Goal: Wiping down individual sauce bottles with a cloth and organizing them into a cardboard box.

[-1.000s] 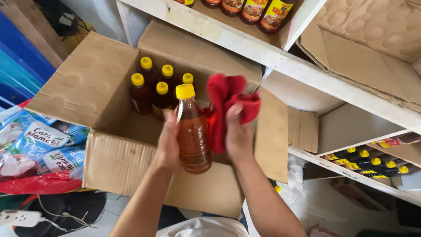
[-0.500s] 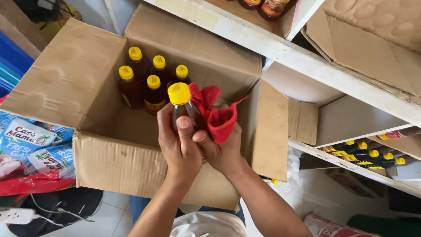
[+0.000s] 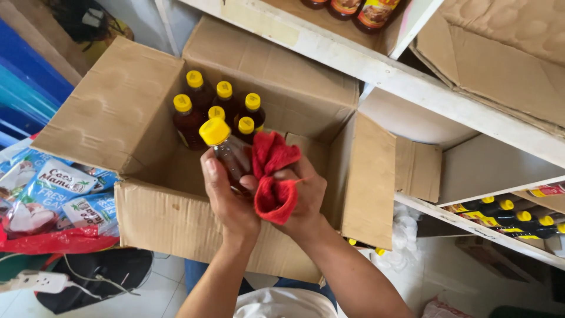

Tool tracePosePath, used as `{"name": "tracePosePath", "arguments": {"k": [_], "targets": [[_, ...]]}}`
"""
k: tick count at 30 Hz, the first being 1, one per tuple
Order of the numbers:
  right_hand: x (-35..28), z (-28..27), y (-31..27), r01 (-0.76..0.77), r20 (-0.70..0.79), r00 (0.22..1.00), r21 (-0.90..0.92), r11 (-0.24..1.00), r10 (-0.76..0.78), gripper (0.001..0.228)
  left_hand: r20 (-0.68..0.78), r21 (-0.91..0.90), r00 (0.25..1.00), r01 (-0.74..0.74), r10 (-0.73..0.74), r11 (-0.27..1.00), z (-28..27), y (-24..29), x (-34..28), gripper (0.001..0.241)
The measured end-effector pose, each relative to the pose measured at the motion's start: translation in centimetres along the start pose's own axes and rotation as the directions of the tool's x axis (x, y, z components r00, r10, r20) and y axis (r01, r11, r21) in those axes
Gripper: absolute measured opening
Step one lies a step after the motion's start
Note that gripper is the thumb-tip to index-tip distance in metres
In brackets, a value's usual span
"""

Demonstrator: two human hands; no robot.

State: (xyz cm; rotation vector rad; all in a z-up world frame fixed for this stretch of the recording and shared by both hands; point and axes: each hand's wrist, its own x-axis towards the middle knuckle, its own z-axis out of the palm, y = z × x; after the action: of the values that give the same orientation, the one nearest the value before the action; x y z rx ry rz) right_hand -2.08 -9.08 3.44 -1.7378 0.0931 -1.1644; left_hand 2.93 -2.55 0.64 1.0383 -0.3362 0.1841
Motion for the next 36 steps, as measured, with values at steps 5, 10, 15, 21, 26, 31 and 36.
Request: {"name": "tracePosePath", "arguments": {"k": [5,10,15,21,26,31,36], "targets": [[-0.9,-1.4,4.0,0.448,0.169,0.886,-0.072,0.891,-0.431,0.032,0.089,0.449,0.95,-0.308,0.3,0.839,-1.0,-2.0,-0.1,0.06],[-0.6,-2.1,3.1,0.545,0.267,0.825,-0.146,0.826,-0.498,0.023,0.093,0.451,0.966,-0.256,0.24,0.855,1.2,0.7,-0.1,0.06],[-6.7,-4.8,12.0,-0.456,0.456,0.889,0.871,0.184,0.045,0.037,-0.427,-0.42,0.795,0.248,-0.431,0.873,2.5,4.0,2.8,0.061],[2.6,-1.5,-0.5,-0.629,0.227,0.533,0.75,0.202,0.815,0.07,-0.063,-0.459,0.998,-0.008,-0.024,0.889,0.8,3.0,3.9,0.063],[-0.5,-2.0,3.9,-0.673,0.402,0.645,0.702,0.234,0.651,0.078,0.184,-0.357,0.931,-0.235,0.315,0.904,1.4,-0.6,2.3,0.062],[-0.2,-1.8,3.3,-0.737,0.336,0.571,0.611,0.288,0.749,0.05,0.4,-0.095,0.773,-0.499,0.492,0.861,-0.7,-2.5,2.1,0.085],[-1.2,-2.0,4.9,-0.764,0.346,0.616,0.483,0.428,0.708,0.032,0.372,-0.057,0.747,-0.575,0.552,0.816,-0.8,-0.9,0.6,0.064]]}}
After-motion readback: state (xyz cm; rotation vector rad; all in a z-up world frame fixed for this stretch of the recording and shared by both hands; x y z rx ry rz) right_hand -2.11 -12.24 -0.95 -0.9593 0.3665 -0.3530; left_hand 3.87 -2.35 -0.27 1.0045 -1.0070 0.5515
